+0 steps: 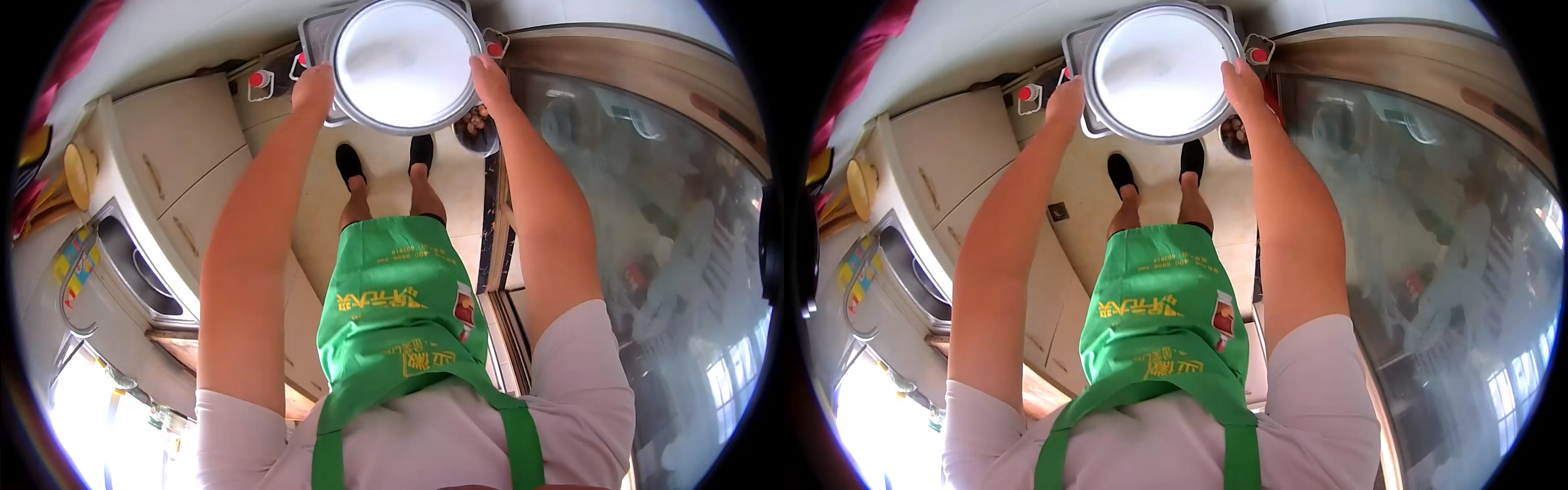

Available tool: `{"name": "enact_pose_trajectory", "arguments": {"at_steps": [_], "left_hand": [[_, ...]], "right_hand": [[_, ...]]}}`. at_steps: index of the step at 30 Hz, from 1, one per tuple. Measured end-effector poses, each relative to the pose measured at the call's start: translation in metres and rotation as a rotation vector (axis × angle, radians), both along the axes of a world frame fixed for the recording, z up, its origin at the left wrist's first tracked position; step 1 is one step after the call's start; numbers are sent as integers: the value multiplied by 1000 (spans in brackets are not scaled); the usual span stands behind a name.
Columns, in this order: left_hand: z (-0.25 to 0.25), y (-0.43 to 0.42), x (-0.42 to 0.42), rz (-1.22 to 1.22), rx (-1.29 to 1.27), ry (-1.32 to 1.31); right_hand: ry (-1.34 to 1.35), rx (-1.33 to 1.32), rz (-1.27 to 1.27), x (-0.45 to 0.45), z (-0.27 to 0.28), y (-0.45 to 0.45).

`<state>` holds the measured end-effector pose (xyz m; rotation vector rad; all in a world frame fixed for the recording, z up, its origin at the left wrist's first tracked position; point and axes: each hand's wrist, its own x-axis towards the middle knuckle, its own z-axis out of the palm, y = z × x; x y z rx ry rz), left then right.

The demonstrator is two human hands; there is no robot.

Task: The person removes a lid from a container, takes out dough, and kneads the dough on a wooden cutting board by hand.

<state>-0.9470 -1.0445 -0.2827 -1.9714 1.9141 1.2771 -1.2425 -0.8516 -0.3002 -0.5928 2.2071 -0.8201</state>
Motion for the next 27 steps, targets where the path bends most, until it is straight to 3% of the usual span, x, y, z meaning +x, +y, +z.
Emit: {"name": "enact_pose_trajectory", "arguments": {"at_steps": [2,7,11,12,15,17,20,23,25,26,27], "left_hand": [[-27,0,-15,-58,-63,-93],[-59,12,-19,218,-70,-82],[-60,19,-18,125,11,-198],[-59,25,-20,127,9,-195],[-53,48,-30,128,-388,-98],[-50,47,-35,131,-365,-121],[-45,36,-38,41,-425,-277],[-36,24,-44,128,-244,-267],[-36,18,-48,400,-67,-125],[-37,17,-53,397,-69,-124],[-27,18,-63,609,8,-82]], "right_hand": [[-52,49,49,-10,-16,-6],[262,98,262,-10,-28,-1],[353,130,289,-6,-35,-6],[254,215,322,-8,-38,-11],[44,300,334,-7,-52,-17],[198,311,223,11,-45,-20],[227,233,140,24,-39,-16],[279,144,61,32,-47,-9],[312,105,19,35,-51,-8],[295,120,-10,36,-54,-7],[275,136,-43,38,-53,-6]]}}
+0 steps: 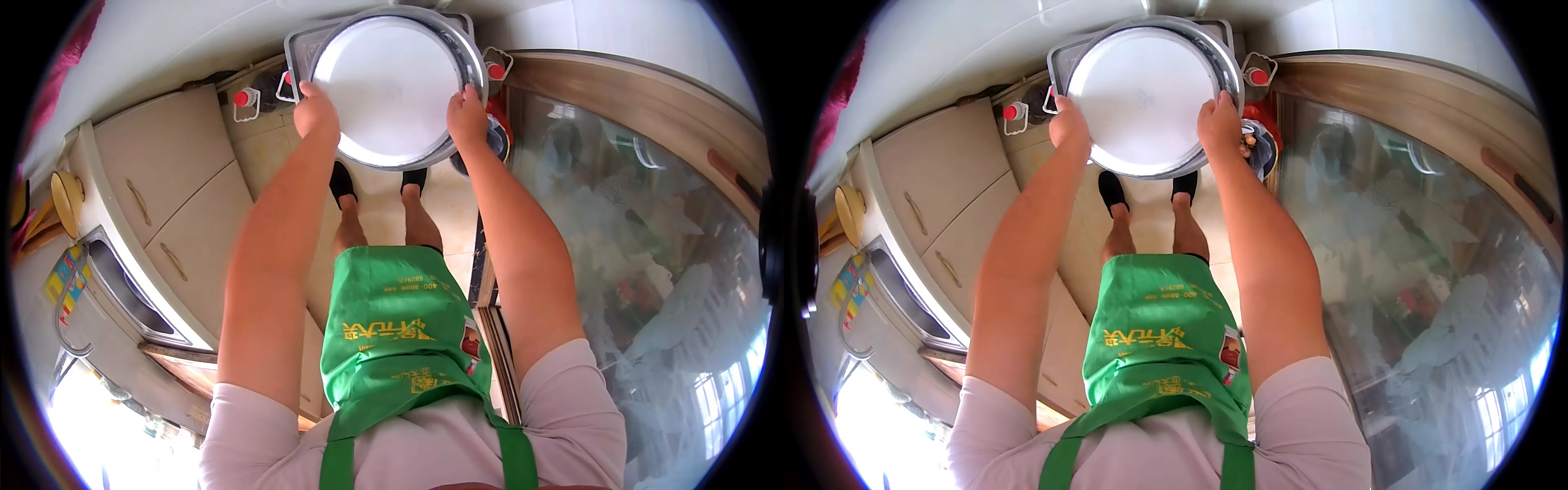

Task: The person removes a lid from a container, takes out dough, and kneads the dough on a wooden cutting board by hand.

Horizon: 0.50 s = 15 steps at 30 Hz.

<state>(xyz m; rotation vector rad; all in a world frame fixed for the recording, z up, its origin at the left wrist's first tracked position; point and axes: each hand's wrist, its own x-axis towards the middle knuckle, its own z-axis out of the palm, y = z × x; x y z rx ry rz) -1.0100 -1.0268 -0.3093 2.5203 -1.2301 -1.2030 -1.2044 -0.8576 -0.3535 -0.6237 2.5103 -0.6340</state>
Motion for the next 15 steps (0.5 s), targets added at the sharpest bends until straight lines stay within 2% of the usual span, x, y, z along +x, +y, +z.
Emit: {"name": "enact_pose_trajectory", "arguments": {"at_steps": [1,4,6,8,9,10,11,12,14,15], "left_hand": [[7,-2,-6,211,52,60],[-27,-12,19,201,38,35],[-50,-16,59,348,45,266],[-7,-7,92,383,41,416],[14,-3,108,409,70,529],[35,2,123,399,101,494],[20,7,163,350,95,570],[41,14,174,357,139,488],[50,32,214,316,219,404],[52,42,230,328,237,396]], "right_hand": [[-1,-3,-11,1,2,1],[3,-117,-115,-4,1,12],[-142,-463,-373,-10,-5,25],[-153,-499,-433,-2,12,34],[-45,-419,-229,3,18,39],[61,-335,-24,8,23,42],[80,-172,132,13,30,40],[82,-173,120,20,27,36],[193,-179,479,37,17,26],[195,-181,474,43,15,18]]}}
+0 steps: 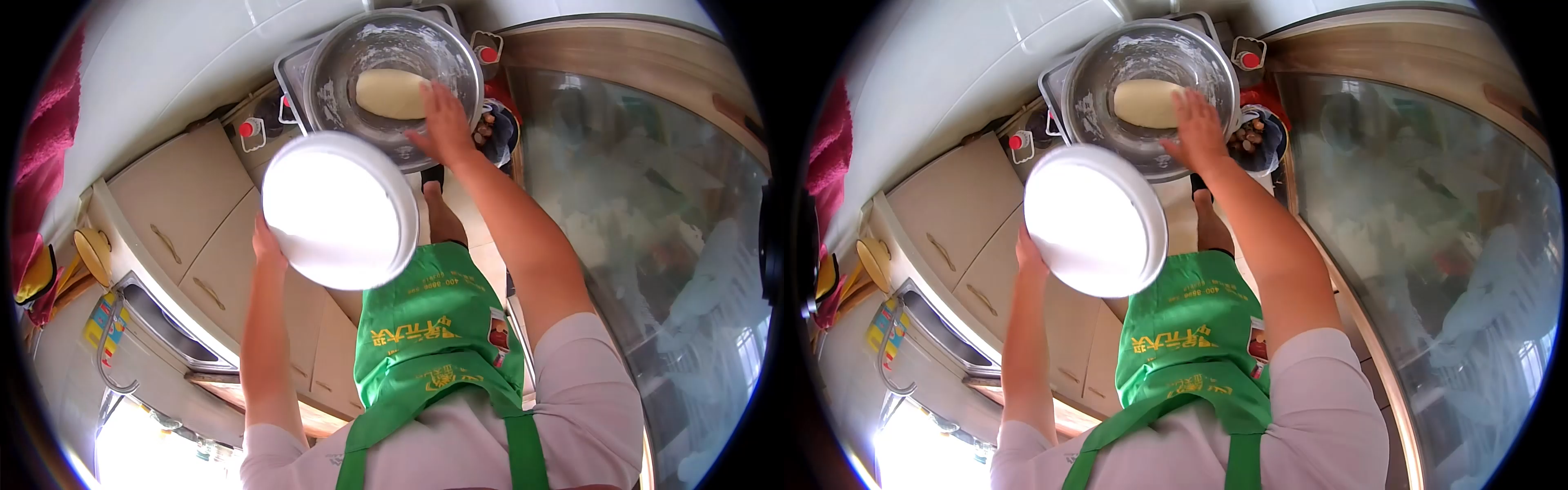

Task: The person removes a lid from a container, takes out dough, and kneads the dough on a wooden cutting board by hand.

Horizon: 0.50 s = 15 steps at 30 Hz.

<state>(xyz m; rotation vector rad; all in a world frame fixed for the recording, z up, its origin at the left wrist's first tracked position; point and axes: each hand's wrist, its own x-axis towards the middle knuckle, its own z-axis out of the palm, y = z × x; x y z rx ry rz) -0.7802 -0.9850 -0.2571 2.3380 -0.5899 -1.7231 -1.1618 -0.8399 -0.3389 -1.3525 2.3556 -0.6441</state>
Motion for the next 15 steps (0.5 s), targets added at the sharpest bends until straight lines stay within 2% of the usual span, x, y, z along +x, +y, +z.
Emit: {"name": "enact_pose_trajectory", "arguments": {"at_steps": [2,5,8,11,15], "left_hand": [[-2,18,29,-13,72,-65],[4,36,32,0,133,-83],[-18,53,45,51,117,46],[-36,63,40,75,111,120],[-40,62,17,105,105,131]], "right_hand": [[94,196,190,12,-6,-18],[181,234,314,14,-36,-45],[261,351,323,18,-39,-64],[414,239,288,17,-80,-62],[289,306,308,5,-66,-71]]}}
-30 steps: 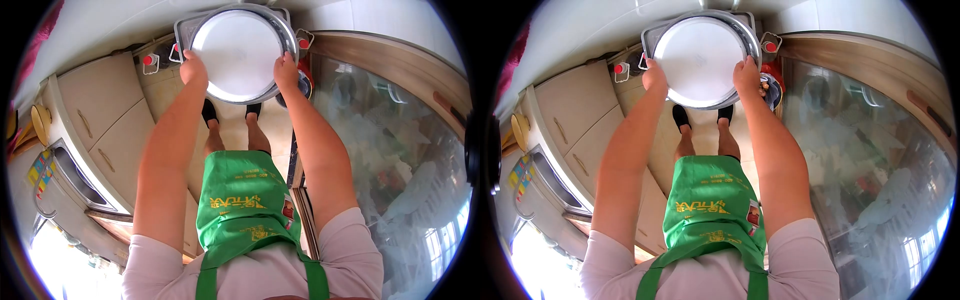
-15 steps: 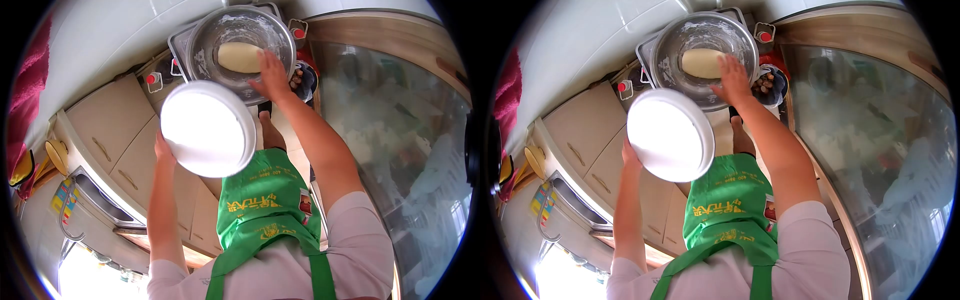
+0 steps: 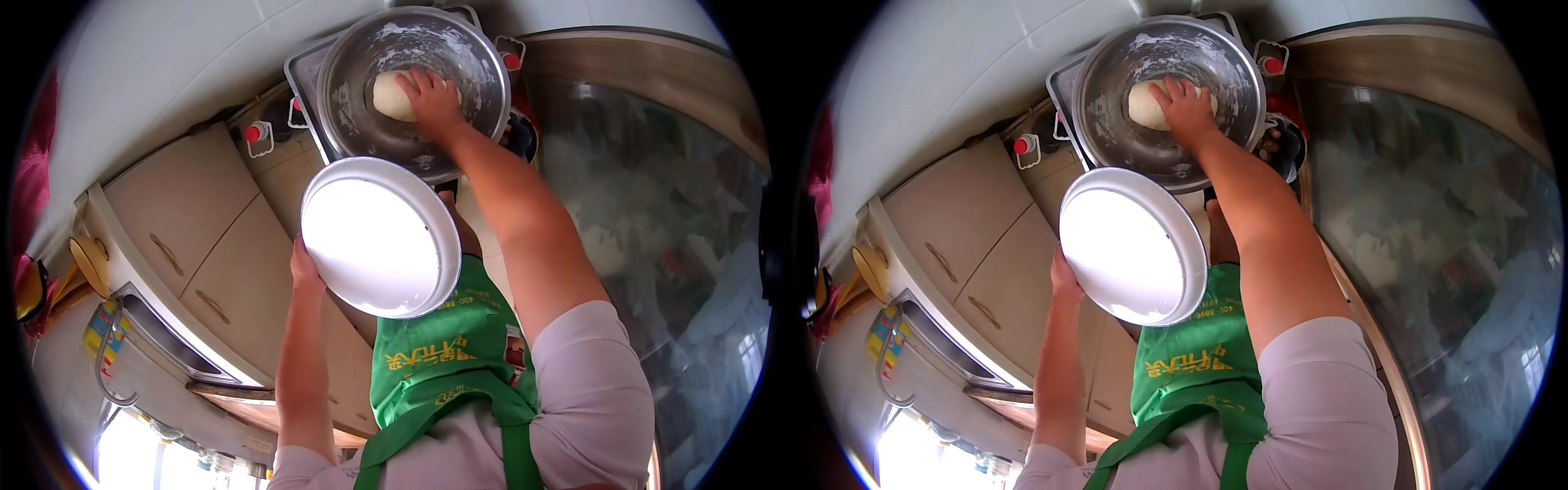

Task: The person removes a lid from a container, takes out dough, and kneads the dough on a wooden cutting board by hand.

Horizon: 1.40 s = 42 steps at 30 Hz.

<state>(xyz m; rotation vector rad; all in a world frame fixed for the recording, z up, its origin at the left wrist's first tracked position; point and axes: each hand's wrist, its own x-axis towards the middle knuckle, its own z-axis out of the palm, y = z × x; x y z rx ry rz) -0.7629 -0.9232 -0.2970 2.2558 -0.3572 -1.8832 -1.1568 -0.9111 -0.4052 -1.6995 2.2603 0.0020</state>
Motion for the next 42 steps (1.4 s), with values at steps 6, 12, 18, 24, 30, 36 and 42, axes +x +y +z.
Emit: {"name": "enact_pose_trajectory", "arguments": {"at_steps": [6,12,18,24,30,36,42], "left_hand": [[-9,-5,-11,-37,18,21],[-11,1,-8,-45,57,26],[2,1,-12,3,33,-13],[11,-15,-36,31,-33,-56],[-2,-54,-89,-42,-109,-132],[-26,-89,-145,-48,-121,-218],[-77,-101,-169,-40,-221,-222]], "right_hand": [[-377,9,0,-39,7,-17],[-830,512,-85,-101,45,-68],[-1597,543,-432,-142,32,-57],[-2009,118,-671,-153,76,48],[-2254,-552,-889,-114,92,219],[-2203,-596,-1075,-51,165,264],[-2129,-727,-1152,0,169,285]]}}
